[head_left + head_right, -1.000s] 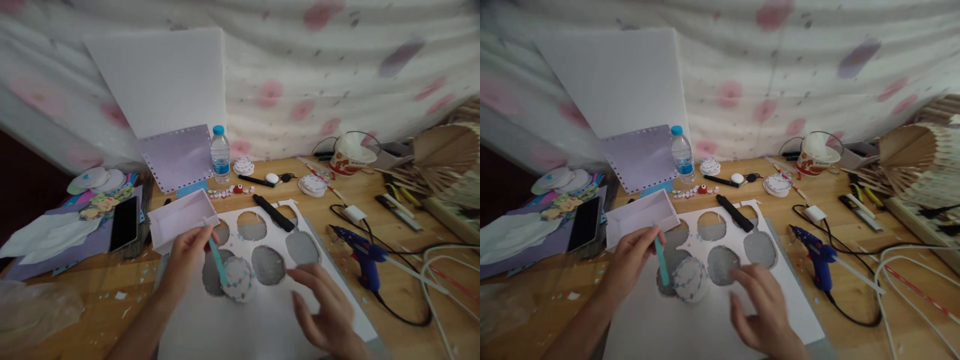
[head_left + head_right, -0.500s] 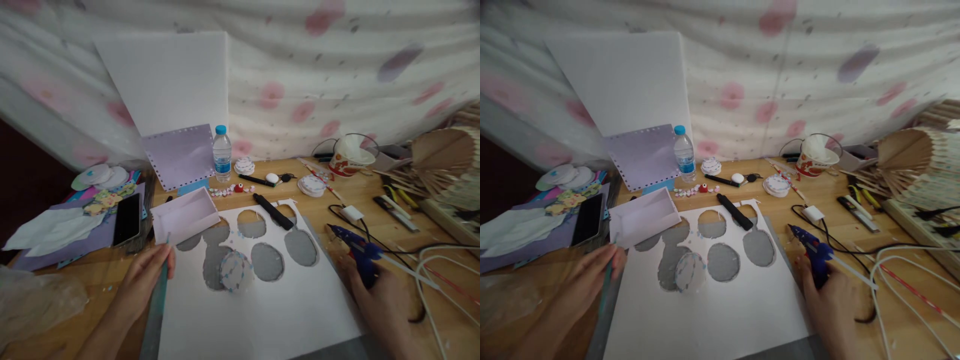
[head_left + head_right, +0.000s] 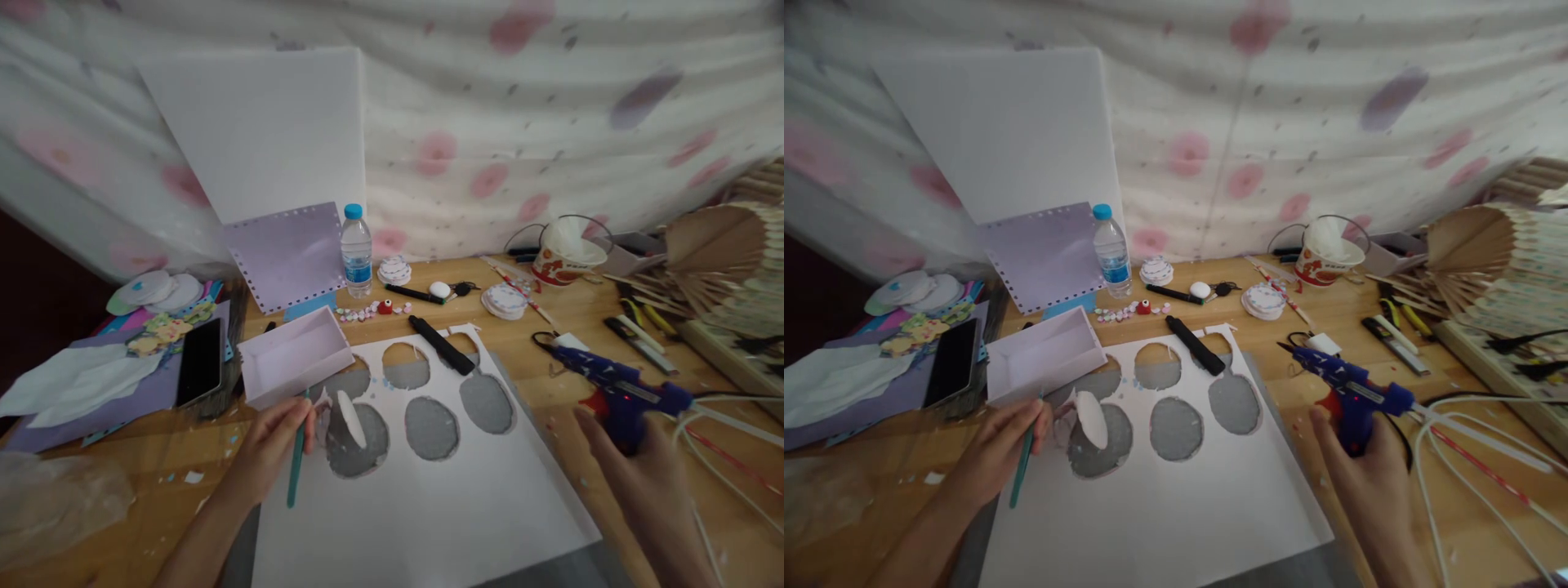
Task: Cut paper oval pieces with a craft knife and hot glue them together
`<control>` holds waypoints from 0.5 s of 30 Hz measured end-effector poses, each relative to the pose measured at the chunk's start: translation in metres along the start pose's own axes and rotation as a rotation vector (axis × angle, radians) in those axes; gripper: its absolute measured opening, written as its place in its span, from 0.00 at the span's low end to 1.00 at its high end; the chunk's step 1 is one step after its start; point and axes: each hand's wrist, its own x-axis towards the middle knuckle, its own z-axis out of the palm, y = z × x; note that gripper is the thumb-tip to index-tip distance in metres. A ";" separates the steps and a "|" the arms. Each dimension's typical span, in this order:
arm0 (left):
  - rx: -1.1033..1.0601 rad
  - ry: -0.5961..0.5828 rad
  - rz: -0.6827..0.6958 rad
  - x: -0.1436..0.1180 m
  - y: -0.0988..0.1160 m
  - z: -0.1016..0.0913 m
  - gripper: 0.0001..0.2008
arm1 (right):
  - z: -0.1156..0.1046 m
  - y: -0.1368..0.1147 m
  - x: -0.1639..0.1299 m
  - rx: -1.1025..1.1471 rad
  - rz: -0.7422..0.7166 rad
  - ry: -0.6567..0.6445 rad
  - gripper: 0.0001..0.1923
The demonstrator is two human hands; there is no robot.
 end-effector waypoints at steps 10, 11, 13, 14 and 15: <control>-0.070 -0.289 0.067 0.018 0.045 0.036 0.21 | 0.050 -0.095 -0.030 0.540 0.007 -0.425 0.21; -0.052 -0.287 0.080 0.017 0.049 0.035 0.21 | 0.055 -0.101 -0.034 0.552 -0.018 -0.470 0.20; -0.005 -0.253 0.101 0.012 0.054 0.027 0.22 | 0.065 -0.105 -0.039 0.554 -0.060 -0.519 0.18; 0.023 -0.216 0.106 0.008 0.056 0.021 0.22 | 0.070 -0.105 -0.039 0.552 -0.070 -0.529 0.18; 0.054 -0.171 0.104 0.004 0.057 0.013 0.23 | 0.074 -0.104 -0.039 0.552 -0.072 -0.536 0.17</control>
